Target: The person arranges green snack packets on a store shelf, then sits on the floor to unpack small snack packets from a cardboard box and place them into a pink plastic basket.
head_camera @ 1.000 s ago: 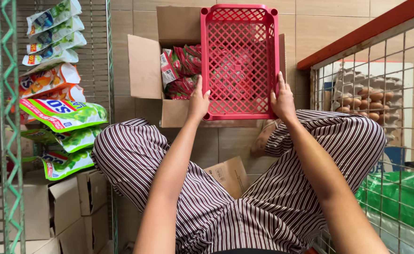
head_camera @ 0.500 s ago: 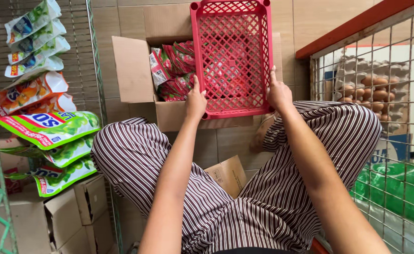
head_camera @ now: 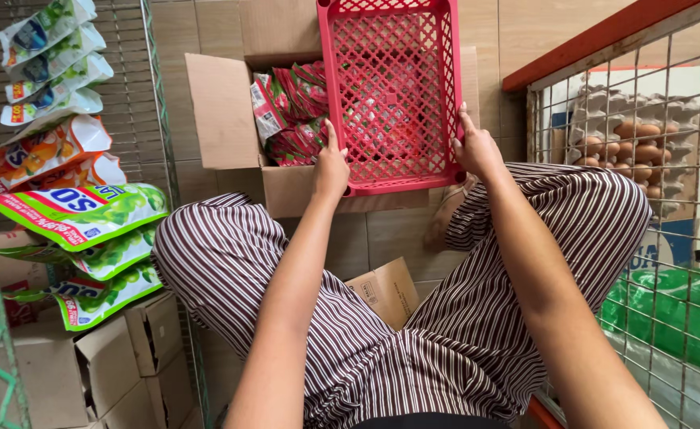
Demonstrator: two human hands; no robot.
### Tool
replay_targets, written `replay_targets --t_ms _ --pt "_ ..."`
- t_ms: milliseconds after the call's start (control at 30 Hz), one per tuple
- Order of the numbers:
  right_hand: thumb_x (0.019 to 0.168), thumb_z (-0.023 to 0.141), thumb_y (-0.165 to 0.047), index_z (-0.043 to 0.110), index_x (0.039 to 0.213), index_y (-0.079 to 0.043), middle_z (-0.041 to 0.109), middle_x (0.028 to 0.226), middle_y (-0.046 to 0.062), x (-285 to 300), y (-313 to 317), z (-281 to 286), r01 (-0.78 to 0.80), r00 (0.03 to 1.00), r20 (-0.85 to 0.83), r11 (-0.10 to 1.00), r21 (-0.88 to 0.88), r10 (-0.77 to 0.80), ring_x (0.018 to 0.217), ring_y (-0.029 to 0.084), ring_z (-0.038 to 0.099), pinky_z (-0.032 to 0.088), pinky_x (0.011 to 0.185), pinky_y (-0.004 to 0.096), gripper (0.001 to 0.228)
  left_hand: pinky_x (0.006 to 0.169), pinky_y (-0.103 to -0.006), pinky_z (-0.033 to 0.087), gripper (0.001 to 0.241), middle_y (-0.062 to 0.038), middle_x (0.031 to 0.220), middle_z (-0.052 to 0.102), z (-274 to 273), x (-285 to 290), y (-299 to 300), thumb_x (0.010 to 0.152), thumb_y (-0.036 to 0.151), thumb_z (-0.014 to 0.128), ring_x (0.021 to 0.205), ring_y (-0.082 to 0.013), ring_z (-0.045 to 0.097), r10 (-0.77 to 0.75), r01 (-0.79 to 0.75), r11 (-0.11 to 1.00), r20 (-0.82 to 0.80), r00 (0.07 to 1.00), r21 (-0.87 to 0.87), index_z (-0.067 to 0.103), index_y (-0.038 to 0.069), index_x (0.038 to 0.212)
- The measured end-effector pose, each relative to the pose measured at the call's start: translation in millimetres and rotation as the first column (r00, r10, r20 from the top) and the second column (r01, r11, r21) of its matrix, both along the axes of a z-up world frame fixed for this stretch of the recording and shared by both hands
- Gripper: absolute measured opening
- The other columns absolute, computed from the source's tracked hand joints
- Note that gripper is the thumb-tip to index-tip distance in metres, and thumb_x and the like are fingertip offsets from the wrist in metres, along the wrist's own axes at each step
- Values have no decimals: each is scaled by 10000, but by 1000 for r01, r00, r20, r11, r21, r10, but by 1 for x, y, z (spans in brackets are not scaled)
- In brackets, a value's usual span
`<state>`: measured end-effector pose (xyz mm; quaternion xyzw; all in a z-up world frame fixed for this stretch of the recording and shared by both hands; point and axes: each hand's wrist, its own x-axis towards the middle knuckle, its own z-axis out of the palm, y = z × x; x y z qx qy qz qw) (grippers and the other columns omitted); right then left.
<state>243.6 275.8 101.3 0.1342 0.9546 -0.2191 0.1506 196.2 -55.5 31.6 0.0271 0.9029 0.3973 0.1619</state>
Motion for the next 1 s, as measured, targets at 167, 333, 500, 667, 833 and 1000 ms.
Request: replay_targets --t_ms 167,333,500,667,833,1000 --pt "961 665 -183 245 1651 -135 701 945 311 1 7 -10 -29 998 -56 995 -91 24 929 495 681 535 876 533 808 715 -446 590 905 -186 1080 766 -9 -2 -2 939 -69 533 868 -343 758 -7 6 1000 24 1000 15 -3 134 1639" --pt "970 656 -181 165 1663 -106 681 952 341 -4 7 -17 -24 999 24 1000 -12 24 932 529 654 514 869 556 852 698 -467 593 923 -214 1022 751 -15 -5 0 965 -8 549 821 -353 751 -32 34 998 30 999 -52 -71 142 1631" --pt "992 647 -204 187 1662 -134 678 1034 343 1 -4 -15 44 994 -101 999 -12 -45 976 522 657 532 877 550 816 699 -509 561 899 -287 911 714 -20 -5 -1 1030 136 605 806 -407 729 -31 34 995 26 999 -89 -52 189 1642" --pt "989 658 -249 222 1662 -203 606 1277 306 6 -9 -3 98 992 -83 995 24 -96 1135 494 610 518 939 545 803 892 -507 561 905 -307 1172 692 2 -7 -6 1055 330 568 1042 -441 697 -36 36 999 4 999 37 -86 169 1659" --pt "919 725 -258 175 1649 -119 336 1522 271 9 -17 7 113 986 -132 989 95 -100 1276 477 501 489 992 547 925 1076 -541 385 1042 -308 1643 179 99 -31 -33 934 712 582 1414 -467 355 -302 373 840 232 925 -393 83 61 1576" --pt "920 753 -236 179 1647 -61 195 1620 304 1 -26 16 9 955 -295 987 160 39 1403 484 358 433 1060 562 942 1098 -408 490 866 -302 1380 600 230 -44 -73 1010 629 582 1265 -389 616 -445 432 893 -100 890 -127 468 -101 1460"
